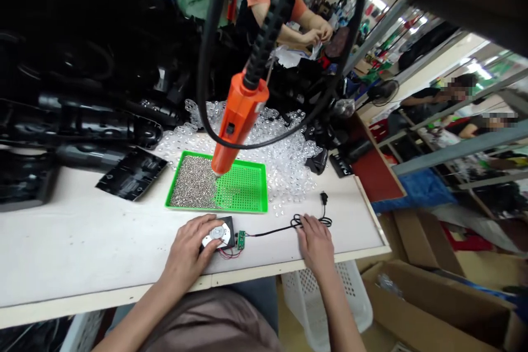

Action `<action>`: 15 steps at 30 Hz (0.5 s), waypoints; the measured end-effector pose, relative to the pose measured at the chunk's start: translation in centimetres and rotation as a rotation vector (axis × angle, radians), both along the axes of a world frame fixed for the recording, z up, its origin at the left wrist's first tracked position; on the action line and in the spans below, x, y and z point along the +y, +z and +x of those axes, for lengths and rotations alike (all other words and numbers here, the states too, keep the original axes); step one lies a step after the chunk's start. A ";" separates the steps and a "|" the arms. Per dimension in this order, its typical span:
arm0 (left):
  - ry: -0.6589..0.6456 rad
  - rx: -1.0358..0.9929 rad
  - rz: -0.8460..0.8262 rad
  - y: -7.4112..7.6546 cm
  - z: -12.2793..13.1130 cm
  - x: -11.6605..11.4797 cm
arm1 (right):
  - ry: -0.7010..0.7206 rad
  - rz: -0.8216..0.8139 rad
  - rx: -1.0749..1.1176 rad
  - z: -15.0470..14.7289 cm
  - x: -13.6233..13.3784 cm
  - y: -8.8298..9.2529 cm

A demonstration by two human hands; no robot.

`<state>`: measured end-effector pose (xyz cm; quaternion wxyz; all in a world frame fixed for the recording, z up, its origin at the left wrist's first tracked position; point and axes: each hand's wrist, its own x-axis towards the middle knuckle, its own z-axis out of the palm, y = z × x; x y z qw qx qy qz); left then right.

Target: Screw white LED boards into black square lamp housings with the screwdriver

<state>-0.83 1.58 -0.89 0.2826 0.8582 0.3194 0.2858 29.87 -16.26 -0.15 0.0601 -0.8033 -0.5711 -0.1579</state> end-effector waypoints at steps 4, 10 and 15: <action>0.012 -0.005 -0.021 0.4 0.1 -0.3 | -0.056 0.036 0.021 -1.7 -1.0 0.0; 0.013 -0.027 -0.090 1.5 0.2 -0.7 | 0.140 0.364 0.406 -7.0 6.5 8.4; 0.056 -0.086 -0.123 2.1 -0.1 -1.8 | 0.479 0.499 0.907 -11.5 15.4 13.3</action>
